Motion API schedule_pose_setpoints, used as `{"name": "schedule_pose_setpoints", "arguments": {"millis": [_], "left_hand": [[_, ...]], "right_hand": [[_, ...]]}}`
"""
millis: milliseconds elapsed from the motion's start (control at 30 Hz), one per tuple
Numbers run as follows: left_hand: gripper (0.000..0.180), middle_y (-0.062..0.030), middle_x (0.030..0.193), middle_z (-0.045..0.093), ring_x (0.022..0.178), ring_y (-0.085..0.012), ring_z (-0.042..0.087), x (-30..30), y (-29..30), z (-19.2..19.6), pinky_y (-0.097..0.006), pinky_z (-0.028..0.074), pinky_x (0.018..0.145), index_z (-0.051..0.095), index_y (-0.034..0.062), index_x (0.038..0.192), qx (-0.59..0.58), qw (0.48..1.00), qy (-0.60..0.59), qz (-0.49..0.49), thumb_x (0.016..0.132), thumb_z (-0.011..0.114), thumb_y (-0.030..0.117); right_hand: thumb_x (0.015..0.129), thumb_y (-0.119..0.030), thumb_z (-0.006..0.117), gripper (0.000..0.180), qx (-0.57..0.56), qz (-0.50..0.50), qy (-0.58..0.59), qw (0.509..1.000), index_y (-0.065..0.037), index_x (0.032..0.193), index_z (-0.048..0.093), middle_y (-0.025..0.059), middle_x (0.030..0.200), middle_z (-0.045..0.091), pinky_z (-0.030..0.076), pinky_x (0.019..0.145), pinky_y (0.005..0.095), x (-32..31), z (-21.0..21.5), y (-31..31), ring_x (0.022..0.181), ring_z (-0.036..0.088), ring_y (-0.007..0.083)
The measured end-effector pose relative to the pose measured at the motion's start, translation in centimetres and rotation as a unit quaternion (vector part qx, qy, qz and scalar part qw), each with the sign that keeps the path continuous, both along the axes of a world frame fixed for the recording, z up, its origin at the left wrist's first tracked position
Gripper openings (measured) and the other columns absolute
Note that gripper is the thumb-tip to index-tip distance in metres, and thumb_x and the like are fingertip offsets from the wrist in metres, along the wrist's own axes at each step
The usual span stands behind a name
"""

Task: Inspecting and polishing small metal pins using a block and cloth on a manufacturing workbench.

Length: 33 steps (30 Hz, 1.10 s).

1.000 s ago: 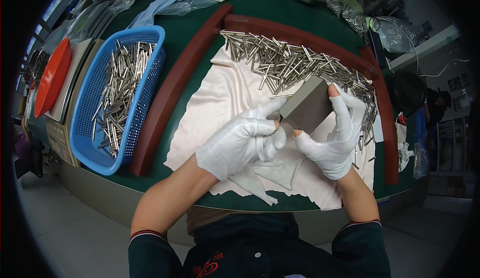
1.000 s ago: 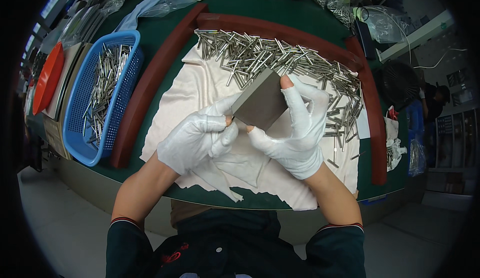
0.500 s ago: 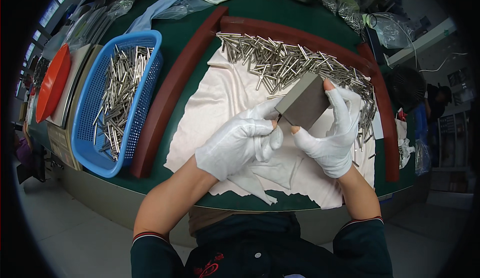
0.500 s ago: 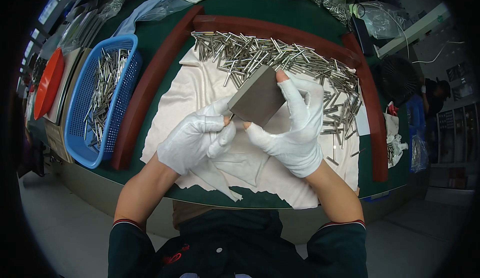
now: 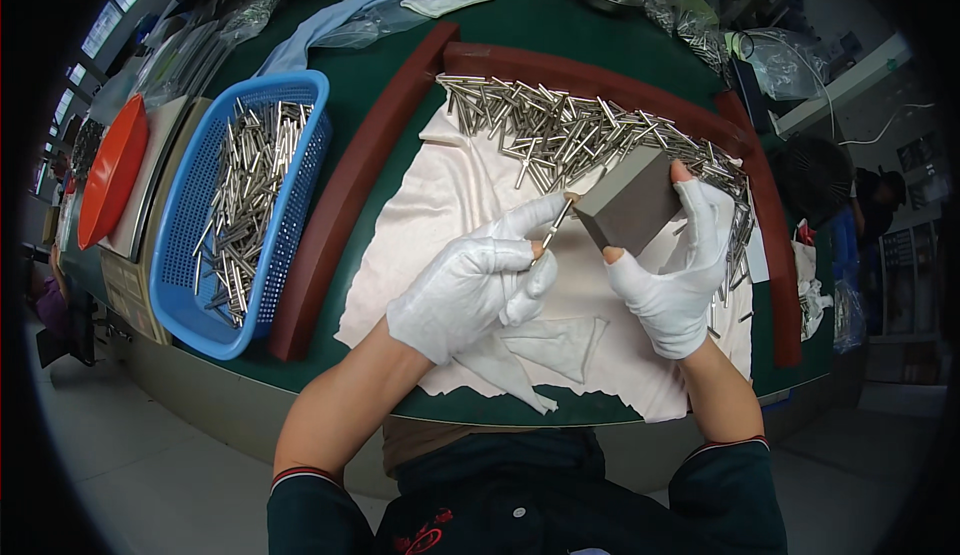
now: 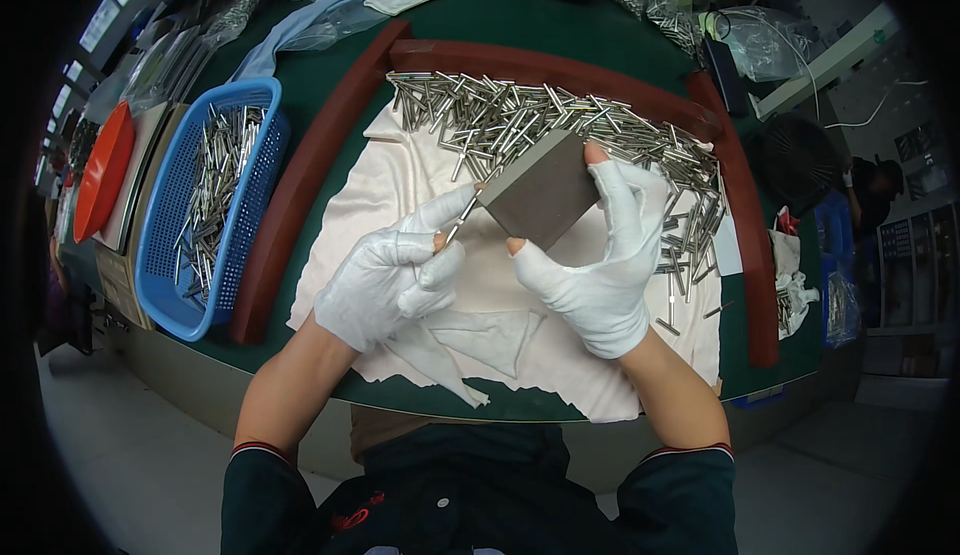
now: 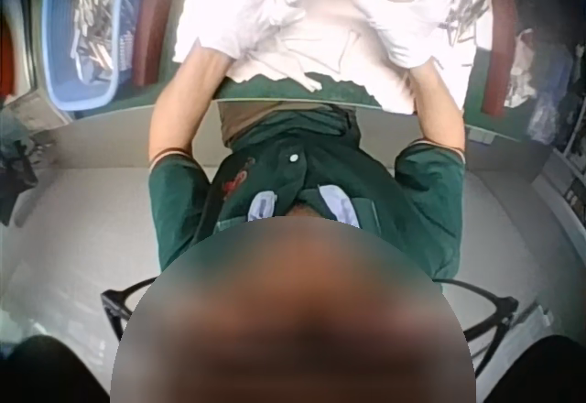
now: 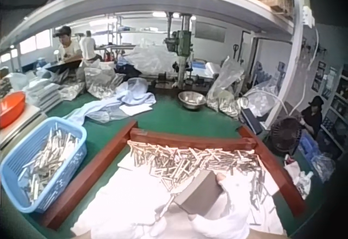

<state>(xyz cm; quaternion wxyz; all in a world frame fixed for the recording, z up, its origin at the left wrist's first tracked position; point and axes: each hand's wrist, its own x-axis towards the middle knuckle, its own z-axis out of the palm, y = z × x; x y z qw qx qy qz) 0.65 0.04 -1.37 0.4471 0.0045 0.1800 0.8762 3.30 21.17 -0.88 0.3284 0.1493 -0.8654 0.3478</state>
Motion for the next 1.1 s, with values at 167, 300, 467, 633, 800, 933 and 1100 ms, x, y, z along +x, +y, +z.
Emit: {"name": "schedule_pose_setpoints", "arguments": {"millis": [167, 300, 467, 633, 800, 933, 1100], "left_hand": [[0.058, -0.0094, 0.071, 0.053, 0.051, -0.0133, 0.048, 0.0, 0.0, -0.3, -0.023, 0.040, 0.048, 0.026, 0.0046, 0.142, 0.025, 1.000, -0.008, -0.012, 0.086, 0.041, 0.002], [0.059, -0.0093, 0.072, 0.053, 0.054, -0.0133, 0.049, 0.0, 0.0, -0.2, -0.025, 0.040, 0.049, 0.024, 0.0035, 0.143, 0.038, 0.999, -0.022, -0.006, 0.086, 0.040, 0.001], [0.052, -0.0103, 0.071, 0.054, 0.051, -0.0123, 0.048, 0.5, 1.6, 0.5, -0.023, 0.040, 0.046, 0.029, -0.0032, 0.137, -0.113, 0.992, -0.052, -0.004, 0.087, 0.041, 0.002], [0.023, -0.0095, 0.082, 0.058, 0.063, -0.0125, 0.059, 0.1, 0.3, -0.3, -0.021, 0.045, 0.050, 0.047, 0.0000, 0.111, -0.021, 0.999, 0.028, -0.020, 0.089, 0.041, 0.002], [0.036, -0.0085, 0.094, 0.057, 0.065, -0.0107, 0.059, 0.4, 1.0, -0.4, -0.020, 0.045, 0.050, 0.040, 0.0000, 0.125, -0.202, 0.978, 0.016, -0.054, 0.089, 0.041, 0.002], [0.040, -0.0095, 0.100, 0.055, 0.068, -0.0101, 0.059, 0.4, 1.2, -0.2, -0.020, 0.046, 0.049, 0.037, 0.0002, 0.129, -0.103, 0.993, 0.050, -0.012, 0.089, 0.042, 0.002], [0.040, -0.0094, 0.100, 0.055, 0.069, -0.0095, 0.059, 0.5, 0.9, 0.1, -0.020, 0.047, 0.049, 0.037, 0.0003, 0.129, -0.171, 0.984, 0.041, 0.004, 0.089, 0.043, 0.002]], "right_hand": [[0.056, -0.016, 0.080, 0.084, 0.009, 0.022, 0.014, 1.000, -0.002, 0.131, 0.045, 0.0122, 0.111, 0.045, 0.043, 0.084, 0.0336, -0.1, -0.4, -0.2, 0.101, 0.047, 0.0236], [0.057, -0.017, 0.081, 0.085, 0.019, 0.040, 0.003, 0.999, 0.000, 0.131, 0.044, 0.0127, 0.111, 0.045, 0.044, 0.080, 0.0327, 0.3, 0.1, -0.6, 0.099, 0.048, 0.0237], [0.055, -0.017, 0.083, 0.087, 0.056, 0.048, 0.029, 0.997, 0.000, 0.131, 0.045, 0.0133, 0.111, 0.046, 0.046, 0.078, 0.0322, -0.2, 0.6, -1.2, 0.095, 0.050, 0.0231], [0.056, -0.018, 0.084, 0.086, 0.067, 0.032, 0.036, 0.997, 0.000, 0.130, 0.045, 0.0134, 0.111, 0.046, 0.045, 0.078, 0.0334, 0.0, 0.1, -0.7, 0.096, 0.050, 0.0238], [0.058, -0.015, 0.081, 0.083, 0.049, 0.056, 0.019, 0.997, -0.002, 0.131, 0.044, 0.0128, 0.113, 0.046, 0.043, 0.088, 0.0343, -0.2, 0.8, -1.2, 0.103, 0.047, 0.0239], [0.058, -0.018, 0.082, 0.084, 0.075, 0.047, 0.004, 0.996, -0.001, 0.131, 0.044, 0.0123, 0.113, 0.046, 0.042, 0.087, 0.0341, 0.2, 0.2, -0.7, 0.102, 0.047, 0.0239], [0.057, -0.018, 0.083, 0.087, 0.102, 0.061, 0.051, 0.992, -0.002, 0.133, 0.044, 0.0130, 0.113, 0.046, 0.044, 0.082, 0.0334, -0.2, 0.2, -0.7, 0.099, 0.049, 0.0241]]}}
